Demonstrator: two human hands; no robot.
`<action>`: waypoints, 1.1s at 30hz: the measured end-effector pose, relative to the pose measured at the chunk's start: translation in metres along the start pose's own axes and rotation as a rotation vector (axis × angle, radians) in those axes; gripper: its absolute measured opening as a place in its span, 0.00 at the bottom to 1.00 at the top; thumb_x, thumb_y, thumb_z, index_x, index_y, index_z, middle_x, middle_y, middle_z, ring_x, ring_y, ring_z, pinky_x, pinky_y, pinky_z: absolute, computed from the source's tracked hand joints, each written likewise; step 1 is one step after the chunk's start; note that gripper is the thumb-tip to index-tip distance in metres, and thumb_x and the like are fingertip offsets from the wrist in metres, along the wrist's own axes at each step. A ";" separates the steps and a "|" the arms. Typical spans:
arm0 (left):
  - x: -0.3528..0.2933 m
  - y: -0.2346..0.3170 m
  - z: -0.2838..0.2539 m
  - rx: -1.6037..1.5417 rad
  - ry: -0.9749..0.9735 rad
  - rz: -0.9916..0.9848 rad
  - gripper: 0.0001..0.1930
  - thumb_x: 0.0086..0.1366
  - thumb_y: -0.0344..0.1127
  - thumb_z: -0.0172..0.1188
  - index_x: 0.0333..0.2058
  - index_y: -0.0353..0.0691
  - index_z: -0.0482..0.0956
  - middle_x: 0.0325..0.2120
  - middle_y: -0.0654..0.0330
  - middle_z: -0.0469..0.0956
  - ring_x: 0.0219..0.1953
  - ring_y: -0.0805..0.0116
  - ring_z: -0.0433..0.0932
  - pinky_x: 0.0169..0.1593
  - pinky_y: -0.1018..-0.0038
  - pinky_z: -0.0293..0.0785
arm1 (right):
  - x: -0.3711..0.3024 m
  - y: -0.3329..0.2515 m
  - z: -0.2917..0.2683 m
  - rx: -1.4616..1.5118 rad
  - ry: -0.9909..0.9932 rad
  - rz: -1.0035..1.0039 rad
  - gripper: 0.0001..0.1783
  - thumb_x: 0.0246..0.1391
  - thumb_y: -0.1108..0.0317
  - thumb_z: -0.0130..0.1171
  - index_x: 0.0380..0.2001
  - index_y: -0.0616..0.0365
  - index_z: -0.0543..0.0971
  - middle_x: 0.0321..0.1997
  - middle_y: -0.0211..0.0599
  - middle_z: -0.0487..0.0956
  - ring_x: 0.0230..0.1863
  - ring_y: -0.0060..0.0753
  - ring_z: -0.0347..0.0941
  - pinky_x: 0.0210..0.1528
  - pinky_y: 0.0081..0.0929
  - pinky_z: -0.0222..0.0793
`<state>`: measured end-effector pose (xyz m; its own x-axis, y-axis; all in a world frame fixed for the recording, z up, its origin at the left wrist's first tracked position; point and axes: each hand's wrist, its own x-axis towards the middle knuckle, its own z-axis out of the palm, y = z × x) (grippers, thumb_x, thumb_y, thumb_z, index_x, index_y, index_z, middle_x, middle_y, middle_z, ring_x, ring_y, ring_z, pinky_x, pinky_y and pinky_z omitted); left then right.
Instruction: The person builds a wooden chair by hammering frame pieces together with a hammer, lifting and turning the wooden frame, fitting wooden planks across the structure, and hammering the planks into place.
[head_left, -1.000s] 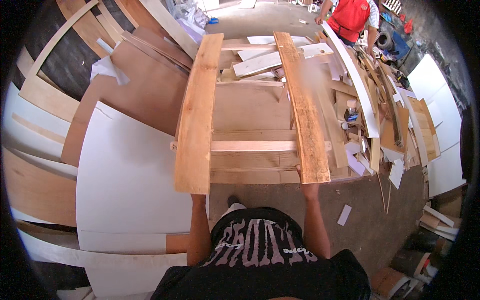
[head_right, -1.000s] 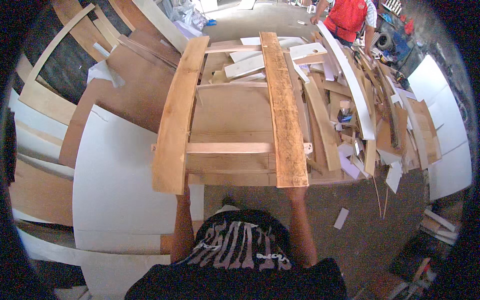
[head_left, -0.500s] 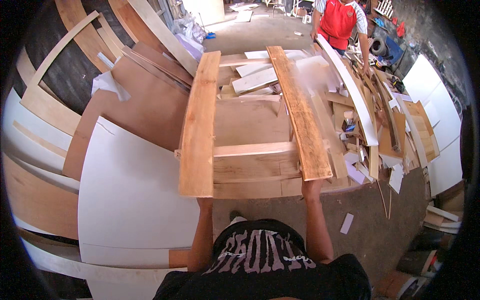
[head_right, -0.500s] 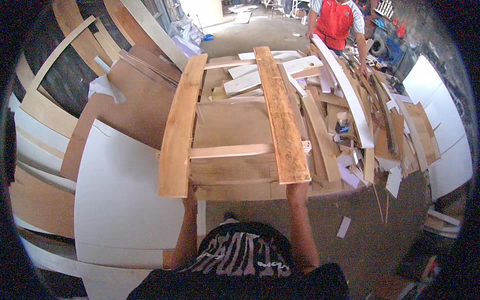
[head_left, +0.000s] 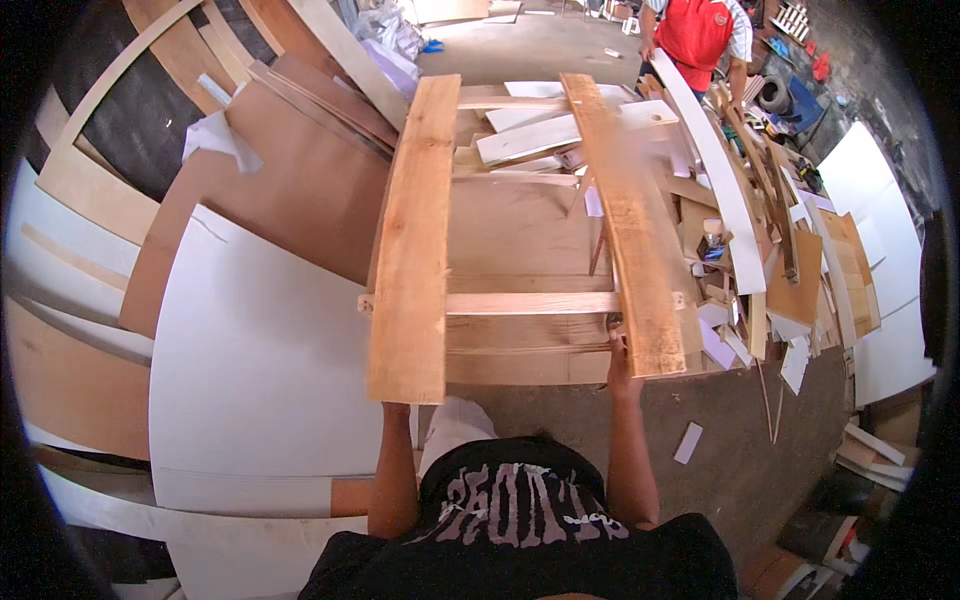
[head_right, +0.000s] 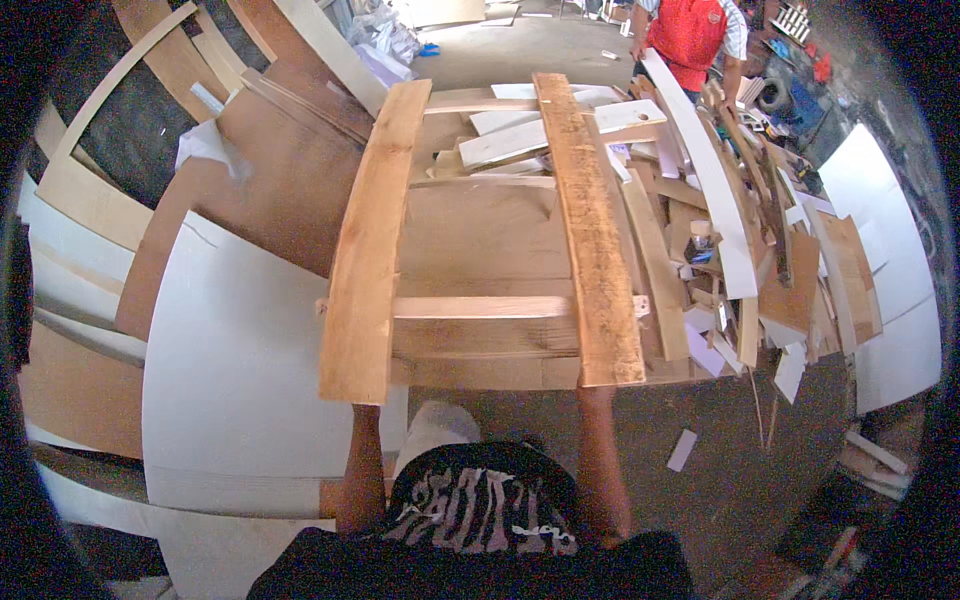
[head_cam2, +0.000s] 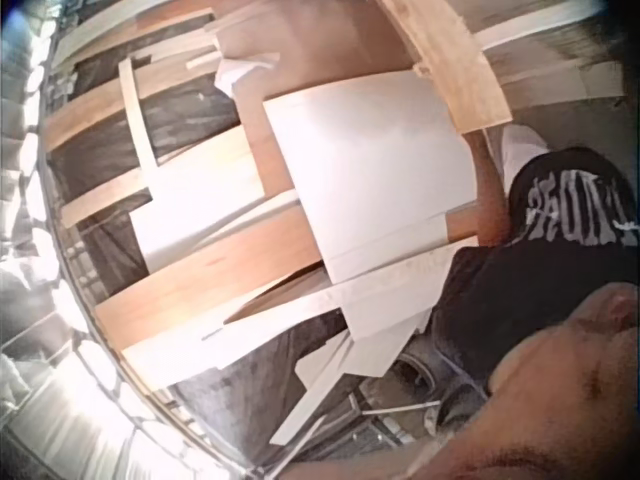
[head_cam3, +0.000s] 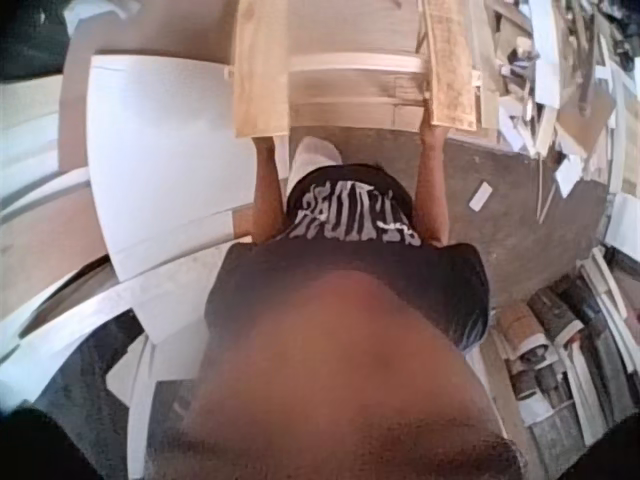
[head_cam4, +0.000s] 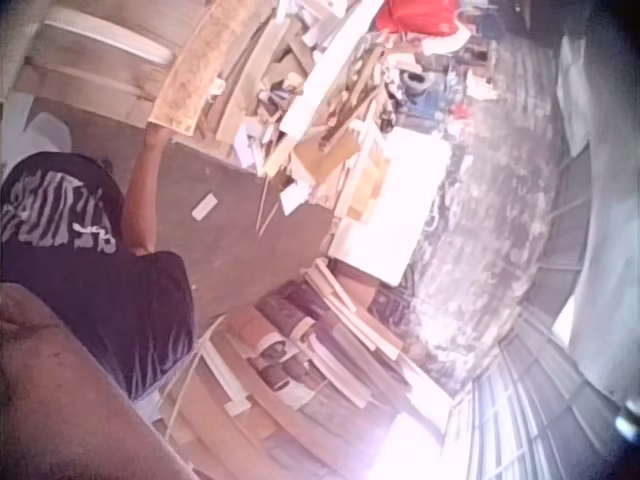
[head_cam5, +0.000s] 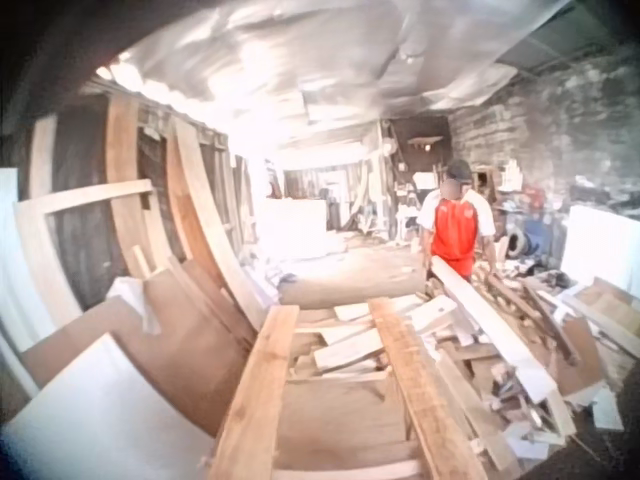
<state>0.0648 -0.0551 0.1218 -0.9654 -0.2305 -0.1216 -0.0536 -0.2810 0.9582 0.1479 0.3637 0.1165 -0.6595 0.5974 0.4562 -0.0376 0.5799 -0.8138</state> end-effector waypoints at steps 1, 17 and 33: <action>0.005 0.006 0.003 -0.099 0.000 -0.018 0.21 0.71 0.44 0.49 0.54 0.34 0.71 0.51 0.54 0.74 0.53 0.64 0.72 0.58 0.66 0.67 | -0.003 0.000 0.004 -0.029 -0.019 0.006 0.16 0.62 0.64 0.59 0.46 0.63 0.75 0.42 0.36 0.77 0.43 0.28 0.72 0.46 0.31 0.69; 0.280 0.082 0.099 0.289 -0.646 0.506 0.20 0.65 0.29 0.51 0.55 0.29 0.69 0.53 0.54 0.72 0.56 0.65 0.71 0.60 0.72 0.64 | -0.108 -0.160 0.077 0.091 0.366 0.368 0.33 0.55 0.75 0.59 0.64 0.59 0.62 0.58 0.44 0.70 0.55 0.40 0.70 0.50 0.33 0.72; 0.362 0.062 0.188 0.730 -0.609 0.555 0.17 0.64 0.48 0.56 0.34 0.38 0.77 0.28 0.48 0.81 0.35 0.46 0.80 0.39 0.58 0.72 | -0.138 -0.273 0.218 -0.267 -0.141 0.444 0.10 0.52 0.64 0.64 0.37 0.55 0.81 0.40 0.42 0.82 0.38 0.49 0.78 0.39 0.41 0.72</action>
<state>-0.3362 0.0189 0.1861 -0.8553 0.4005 0.3288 0.4826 0.3844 0.7870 0.0854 0.0020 0.1967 -0.6638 0.7476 0.0210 0.4483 0.4202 -0.7889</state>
